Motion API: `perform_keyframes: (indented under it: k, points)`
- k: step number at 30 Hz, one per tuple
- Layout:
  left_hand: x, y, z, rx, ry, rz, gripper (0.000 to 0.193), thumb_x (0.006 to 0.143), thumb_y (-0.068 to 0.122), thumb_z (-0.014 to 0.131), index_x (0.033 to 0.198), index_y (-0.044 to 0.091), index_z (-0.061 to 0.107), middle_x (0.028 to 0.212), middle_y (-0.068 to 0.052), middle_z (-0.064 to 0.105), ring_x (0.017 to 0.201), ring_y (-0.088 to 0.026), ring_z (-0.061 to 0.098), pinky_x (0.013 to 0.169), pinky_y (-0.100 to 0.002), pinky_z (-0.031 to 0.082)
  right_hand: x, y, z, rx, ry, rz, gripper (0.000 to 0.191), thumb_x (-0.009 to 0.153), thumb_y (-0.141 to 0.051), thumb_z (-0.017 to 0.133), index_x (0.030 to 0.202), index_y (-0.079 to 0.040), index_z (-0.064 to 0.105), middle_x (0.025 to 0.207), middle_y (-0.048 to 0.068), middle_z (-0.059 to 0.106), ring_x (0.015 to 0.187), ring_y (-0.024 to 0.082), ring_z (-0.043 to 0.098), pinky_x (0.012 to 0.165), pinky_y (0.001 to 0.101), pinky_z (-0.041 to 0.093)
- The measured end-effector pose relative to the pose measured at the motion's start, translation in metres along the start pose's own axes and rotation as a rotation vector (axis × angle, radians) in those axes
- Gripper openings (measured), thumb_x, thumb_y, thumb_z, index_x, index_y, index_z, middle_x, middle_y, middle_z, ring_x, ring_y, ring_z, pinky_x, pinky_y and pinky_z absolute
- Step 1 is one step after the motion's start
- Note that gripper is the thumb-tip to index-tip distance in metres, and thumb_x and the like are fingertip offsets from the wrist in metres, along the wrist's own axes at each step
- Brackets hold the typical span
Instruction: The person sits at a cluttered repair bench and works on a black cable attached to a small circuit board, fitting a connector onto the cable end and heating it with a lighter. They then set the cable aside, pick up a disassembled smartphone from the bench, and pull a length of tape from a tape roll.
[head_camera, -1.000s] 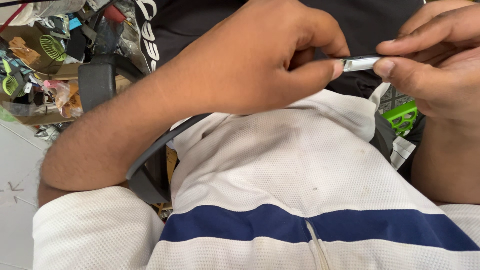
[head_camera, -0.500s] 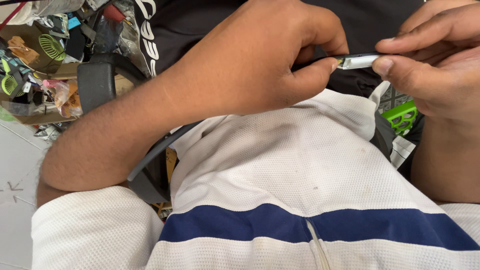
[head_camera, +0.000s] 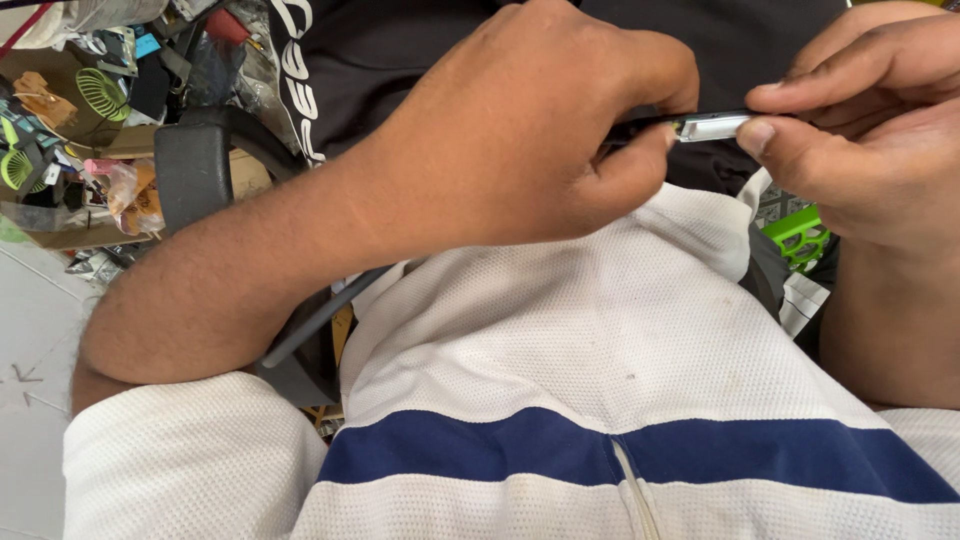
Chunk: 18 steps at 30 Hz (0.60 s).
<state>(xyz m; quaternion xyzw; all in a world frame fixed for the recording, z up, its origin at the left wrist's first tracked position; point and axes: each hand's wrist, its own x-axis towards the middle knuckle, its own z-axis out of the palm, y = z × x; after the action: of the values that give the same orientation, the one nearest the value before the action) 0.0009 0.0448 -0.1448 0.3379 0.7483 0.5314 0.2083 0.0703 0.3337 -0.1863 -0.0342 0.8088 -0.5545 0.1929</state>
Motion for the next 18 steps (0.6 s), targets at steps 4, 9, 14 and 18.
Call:
perform_keyframes:
  k: [4, 9, 14, 18]
  points:
    - [0.002, 0.001, 0.000, 0.025, -0.037, -0.030, 0.015, 0.091, 0.019, 0.073, 0.094, 0.004, 0.072, 0.064, -0.009, 0.066, 0.052, -0.024, 0.064, 0.052, -0.039, 0.049, 0.000, -0.007, 0.002, 0.023, -0.004, 0.039, 0.014, 0.088, 0.004, 0.080, 0.096, 0.006, 0.069, 0.085, 0.013, 0.065, 0.065, 0.013, 0.066, 0.060, 0.0182, 0.056]
    - [0.004, -0.008, 0.008, -0.017, -0.024, -0.035, 0.015, 0.092, 0.016, 0.073, 0.084, 0.004, 0.070, 0.064, -0.009, 0.065, 0.052, -0.024, 0.063, 0.050, -0.038, 0.047, 0.004, -0.012, 0.004, 0.009, -0.035, -0.007, 0.013, 0.088, 0.006, 0.080, 0.094, 0.006, 0.068, 0.087, 0.012, 0.065, 0.069, 0.012, 0.068, 0.062, 0.0173, 0.056]
    - [0.002, -0.015, 0.012, -0.053, -0.047, -0.007, 0.024, 0.094, 0.013, 0.075, 0.074, 0.003, 0.067, 0.062, -0.012, 0.062, 0.050, -0.024, 0.059, 0.052, -0.037, 0.046, 0.002, -0.028, 0.006, 0.032, -0.011, 0.058, 0.017, 0.084, 0.010, 0.083, 0.094, 0.007, 0.070, 0.084, 0.012, 0.065, 0.061, 0.010, 0.063, 0.052, 0.0155, 0.048]
    - [0.008, -0.010, 0.007, -0.097, -0.030, -0.036, 0.020, 0.089, 0.013, 0.072, 0.072, 0.003, 0.068, 0.061, -0.011, 0.063, 0.050, -0.024, 0.060, 0.050, -0.037, 0.047, 0.007, -0.039, 0.007, 0.106, 0.001, 0.020, 0.015, 0.082, 0.012, 0.083, 0.093, 0.009, 0.073, 0.085, 0.013, 0.068, 0.062, 0.009, 0.062, 0.053, 0.0144, 0.045]
